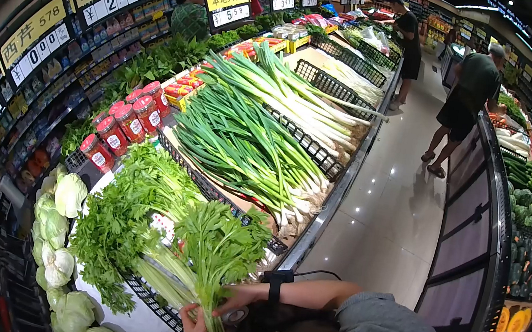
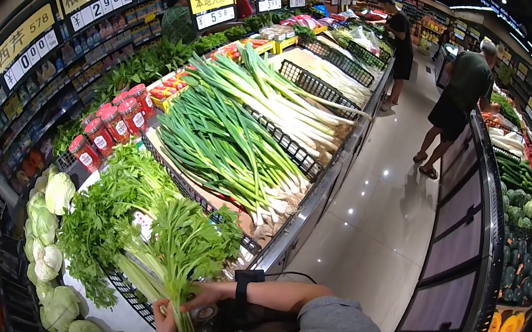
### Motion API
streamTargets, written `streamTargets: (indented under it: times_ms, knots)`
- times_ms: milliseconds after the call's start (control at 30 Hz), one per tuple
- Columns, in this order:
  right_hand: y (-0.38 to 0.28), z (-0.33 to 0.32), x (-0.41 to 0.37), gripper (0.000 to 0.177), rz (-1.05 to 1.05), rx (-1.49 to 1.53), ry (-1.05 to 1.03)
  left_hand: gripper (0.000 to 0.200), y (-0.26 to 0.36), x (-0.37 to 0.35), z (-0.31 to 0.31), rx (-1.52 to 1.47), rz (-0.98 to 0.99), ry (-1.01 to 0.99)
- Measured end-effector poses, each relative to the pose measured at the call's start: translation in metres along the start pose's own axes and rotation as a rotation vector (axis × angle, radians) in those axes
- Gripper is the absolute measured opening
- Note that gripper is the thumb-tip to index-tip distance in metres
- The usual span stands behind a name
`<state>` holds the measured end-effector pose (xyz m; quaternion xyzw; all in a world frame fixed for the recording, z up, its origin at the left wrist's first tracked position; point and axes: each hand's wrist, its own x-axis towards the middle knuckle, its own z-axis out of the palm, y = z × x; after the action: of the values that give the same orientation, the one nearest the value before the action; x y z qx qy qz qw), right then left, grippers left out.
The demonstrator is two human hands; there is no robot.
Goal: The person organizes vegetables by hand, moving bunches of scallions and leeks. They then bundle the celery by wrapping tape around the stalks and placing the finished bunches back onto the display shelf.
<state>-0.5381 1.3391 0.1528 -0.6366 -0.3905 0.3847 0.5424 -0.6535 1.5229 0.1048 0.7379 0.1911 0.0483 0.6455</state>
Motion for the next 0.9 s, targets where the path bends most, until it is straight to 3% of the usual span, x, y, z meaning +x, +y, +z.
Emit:
streamTargets:
  times_ms: [33,100,133,200,233,267,300,333,400,433,467,500,533,567,600,633,700,733,833,900]
  knots:
    - [0.005,0.003,0.001,0.062,0.001,0.0,0.0,0.026,-0.012,0.008,-0.008,-0.001,-0.001,0.0]
    - [0.017,0.011,0.002,0.068,-0.019,-0.239,0.255,0.022,-0.026,0.019,-0.019,0.178,0.293,-0.001]
    - [0.014,0.011,0.002,0.068,-0.018,-0.237,0.256,0.022,-0.015,0.012,-0.018,0.179,0.292,-0.002]
    - [0.002,0.009,0.003,0.071,0.078,0.111,0.129,0.037,0.041,-0.012,-0.006,0.395,0.086,-0.09]
    - [0.001,0.007,0.006,0.071,0.077,0.116,0.128,0.05,0.071,-0.023,0.015,0.687,-0.105,-0.162]
    - [0.004,0.005,0.007,0.069,0.17,-0.119,0.156,0.05,0.07,-0.026,0.025,0.686,-0.119,-0.158]
    - [0.009,0.006,0.009,0.068,0.259,-0.352,0.17,0.04,0.061,-0.026,0.034,0.703,0.195,-0.102]
    - [0.025,0.007,0.012,0.066,0.218,-0.371,0.176,0.031,0.05,-0.028,0.037,0.72,0.493,-0.044]
    - [0.047,0.012,0.016,0.07,-0.013,-0.513,0.253,0.036,0.033,-0.015,0.033,0.673,0.492,-0.17]
    - [0.008,0.005,0.003,0.07,-0.046,-0.48,0.254,0.033,0.018,-0.008,0.029,0.579,0.403,-0.202]
    - [-0.002,0.001,0.008,0.065,0.162,-0.532,0.151,0.029,0.018,-0.005,0.027,0.475,0.317,-0.222]
    - [0.008,0.0,0.017,0.061,0.118,-0.561,0.133,0.026,0.021,-0.003,0.02,0.347,0.15,-0.218]
    - [0.019,-0.002,0.024,0.056,-0.183,-0.5,0.195,0.023,0.036,-0.001,0.015,0.212,-0.009,-0.202]
    - [0.007,-0.009,0.023,0.041,-0.168,-0.398,0.114,0.025,0.053,0.001,0.006,0.089,-0.062,-0.242]
    - [-0.007,-0.012,0.02,0.025,-0.404,-0.282,0.14,0.028,0.071,0.002,-0.002,-0.038,-0.107,-0.275]
    - [-0.016,-0.014,0.024,0.021,-0.526,-0.086,0.158,0.028,0.088,0.002,-0.01,-0.146,-0.17,-0.329]
    - [-0.033,-0.024,0.03,0.027,-0.12,-0.169,0.012,0.029,0.099,0.001,-0.018,-0.376,-0.241,-0.478]
    - [-0.03,-0.021,0.036,0.032,0.025,0.101,-0.064,0.029,0.096,-0.001,-0.017,-0.501,-0.25,-0.581]
    - [-0.007,-0.016,0.047,0.033,0.0,0.306,-0.228,0.026,0.085,-0.002,-0.01,-0.812,-0.3,-0.887]
    - [-0.001,-0.01,0.043,0.024,-0.102,0.292,-0.081,0.037,0.072,0.0,-0.013,-0.758,-0.39,-0.893]
